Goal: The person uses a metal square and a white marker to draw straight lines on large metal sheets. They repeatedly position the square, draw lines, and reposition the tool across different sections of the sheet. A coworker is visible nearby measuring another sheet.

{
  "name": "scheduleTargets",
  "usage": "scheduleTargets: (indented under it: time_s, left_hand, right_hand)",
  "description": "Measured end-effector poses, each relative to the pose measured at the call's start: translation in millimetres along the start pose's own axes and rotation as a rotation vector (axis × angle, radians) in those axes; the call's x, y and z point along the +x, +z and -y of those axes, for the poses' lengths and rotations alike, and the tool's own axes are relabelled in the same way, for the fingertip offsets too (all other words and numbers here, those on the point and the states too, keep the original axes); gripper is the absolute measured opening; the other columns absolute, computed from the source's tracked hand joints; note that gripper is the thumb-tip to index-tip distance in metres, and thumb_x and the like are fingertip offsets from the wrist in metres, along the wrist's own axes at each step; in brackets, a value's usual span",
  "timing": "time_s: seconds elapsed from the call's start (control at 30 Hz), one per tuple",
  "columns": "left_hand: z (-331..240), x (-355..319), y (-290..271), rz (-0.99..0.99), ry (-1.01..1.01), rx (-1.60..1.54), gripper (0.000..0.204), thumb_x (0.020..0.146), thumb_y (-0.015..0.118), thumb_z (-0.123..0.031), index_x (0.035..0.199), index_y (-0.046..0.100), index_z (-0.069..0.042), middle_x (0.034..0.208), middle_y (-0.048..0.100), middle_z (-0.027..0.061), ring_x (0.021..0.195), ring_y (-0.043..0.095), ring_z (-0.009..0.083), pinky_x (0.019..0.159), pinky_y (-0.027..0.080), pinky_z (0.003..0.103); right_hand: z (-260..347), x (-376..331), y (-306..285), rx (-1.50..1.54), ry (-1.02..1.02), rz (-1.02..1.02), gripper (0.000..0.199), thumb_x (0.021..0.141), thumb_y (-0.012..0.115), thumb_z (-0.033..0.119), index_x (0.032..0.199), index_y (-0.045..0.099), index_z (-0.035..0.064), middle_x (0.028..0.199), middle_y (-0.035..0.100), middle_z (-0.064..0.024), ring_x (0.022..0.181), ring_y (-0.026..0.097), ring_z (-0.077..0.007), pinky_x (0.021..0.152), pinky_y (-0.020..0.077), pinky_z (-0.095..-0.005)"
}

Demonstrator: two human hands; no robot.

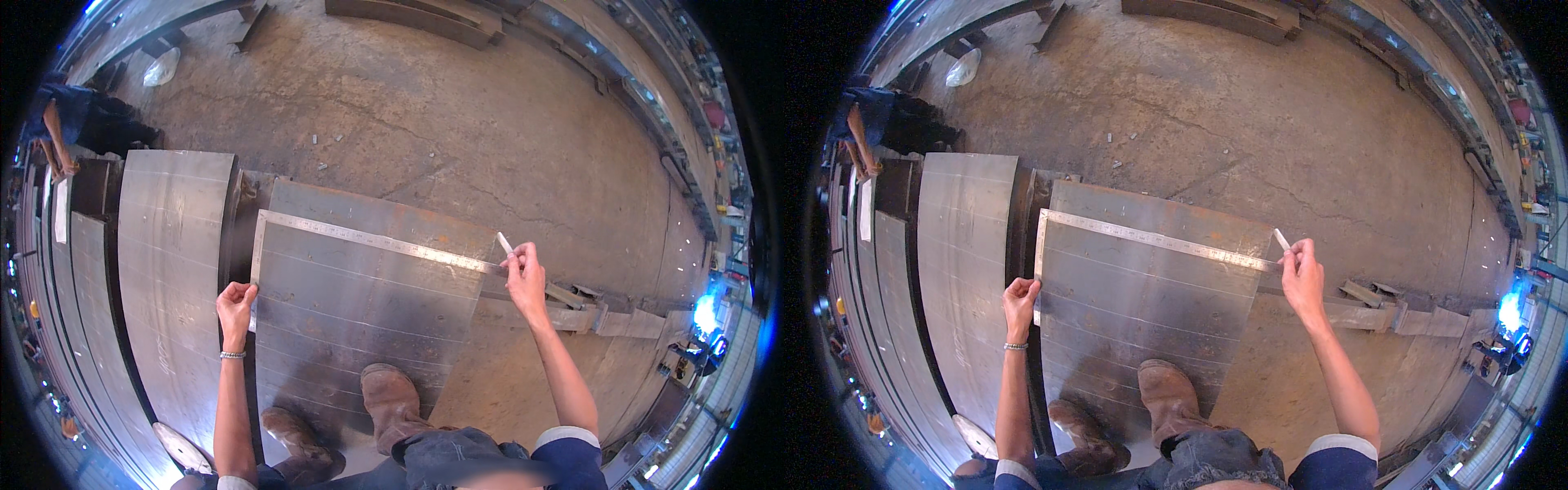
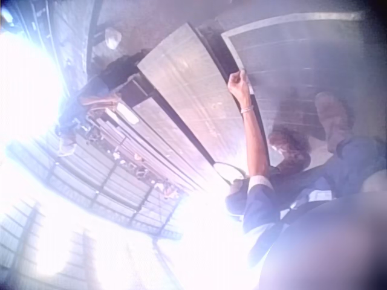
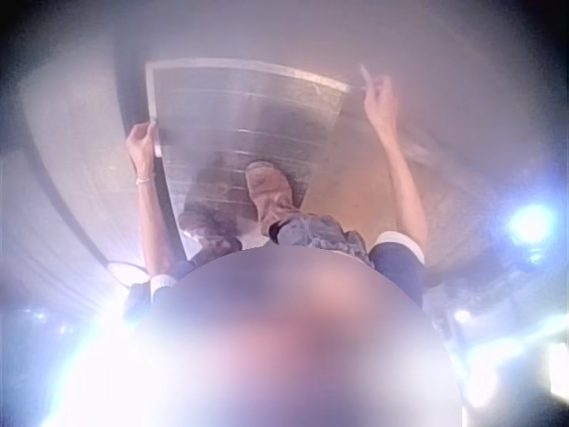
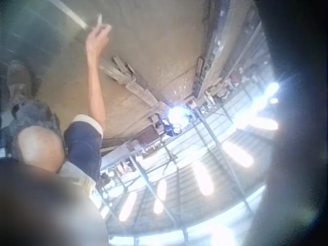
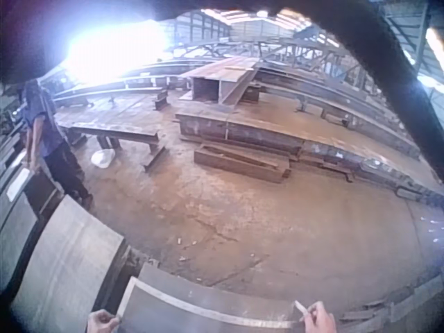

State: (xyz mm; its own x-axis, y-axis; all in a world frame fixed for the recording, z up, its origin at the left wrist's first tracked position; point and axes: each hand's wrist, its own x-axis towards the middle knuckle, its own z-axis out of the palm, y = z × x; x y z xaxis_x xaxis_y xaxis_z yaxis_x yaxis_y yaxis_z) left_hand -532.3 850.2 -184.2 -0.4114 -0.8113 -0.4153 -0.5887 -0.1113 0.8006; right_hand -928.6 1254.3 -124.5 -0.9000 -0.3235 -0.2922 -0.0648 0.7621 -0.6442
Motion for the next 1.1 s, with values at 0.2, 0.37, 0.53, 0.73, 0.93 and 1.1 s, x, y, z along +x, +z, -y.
scheduleTargets:
  time_s: [0.2, 0.37, 0.53, 0.73, 0.93, 1.1]
  left_hand:
    - [0, -3, -3, 0.0, 0.01, 0.017, 0.017, 0.09, 0.076, -0.014, 0.084, 0.067, -0.001, 0.078, 0.065, -0.003, 0.073, 0.057, 0.0034, 0.067, 0.046, 0.021]
    - [-6, -1, 0, -0.028, 0.018, 0.0, 0.014, 0.086, 0.077, -0.007, 0.079, 0.067, 0.001, 0.072, 0.065, -0.0019, 0.068, 0.056, 0.0041, 0.062, 0.046, 0.022]
    - [-13, -1, 4, -0.085, 0.027, 0.13, 0.015, 0.082, 0.079, -0.01, 0.079, 0.07, 0.001, 0.071, 0.069, 0.0023, 0.067, 0.061, 0.006, 0.064, 0.049, 0.024]
    - [-9, -2, 3, -0.119, -0.007, 0.193, 0.018, 0.08, 0.082, -0.015, 0.08, 0.071, -0.001, 0.069, 0.07, 0.0046, 0.064, 0.064, 0.0095, 0.062, 0.05, 0.027]
    - [-12, -4, 4, -0.136, -0.004, 0.244, 0.02, 0.079, 0.082, -0.019, 0.08, 0.072, -0.002, 0.072, 0.072, 0.0072, 0.065, 0.067, 0.0136, 0.064, 0.051, 0.03]
    - [-16, -3, 8, -0.14, 0.003, 0.26, 0.017, 0.079, 0.081, -0.017, 0.08, 0.073, -0.002, 0.071, 0.072, 0.0067, 0.064, 0.067, 0.0137, 0.063, 0.051, 0.029]
  right_hand:
    - [64, 4, 8, -0.069, -0.383, -0.18, 0.01, 0.097, 0.061, 0.012, 0.104, 0.058, 0.0059, 0.086, 0.07, -0.0134, 0.065, 0.066, -0.0233, 0.059, 0.05, -0.0361]
    - [156, 5, 80, 0.019, -0.711, 0.058, 0.014, 0.094, 0.063, 0.012, 0.107, 0.06, 0.0072, 0.085, 0.069, -0.0153, 0.077, 0.069, -0.0324, 0.065, 0.0531, -0.0425]
    - [230, 9, 181, 0.036, -0.945, 0.238, 0.013, 0.094, 0.062, 0.014, 0.103, 0.065, 0.0048, 0.081, 0.069, -0.0164, 0.078, 0.068, -0.0344, 0.068, 0.0534, -0.0451]
    - [265, 18, 250, -0.118, -1.074, 0.276, 0.009, 0.089, 0.059, 0.009, 0.087, 0.064, 0.0015, 0.075, 0.067, -0.0167, 0.079, 0.068, -0.0338, 0.069, 0.0551, -0.0454]
    - [263, 15, 260, -0.261, -1.196, 0.284, 0.012, 0.083, 0.06, 0.007, 0.088, 0.066, -0.0019, 0.073, 0.068, -0.0163, 0.079, 0.069, -0.0315, 0.065, 0.0569, -0.0423]
    - [260, 16, 256, -0.341, -1.266, 0.255, 0.015, 0.082, 0.061, 0.009, 0.088, 0.068, -0.0027, 0.075, 0.069, -0.0158, 0.079, 0.07, -0.0299, 0.063, 0.0571, -0.0402]
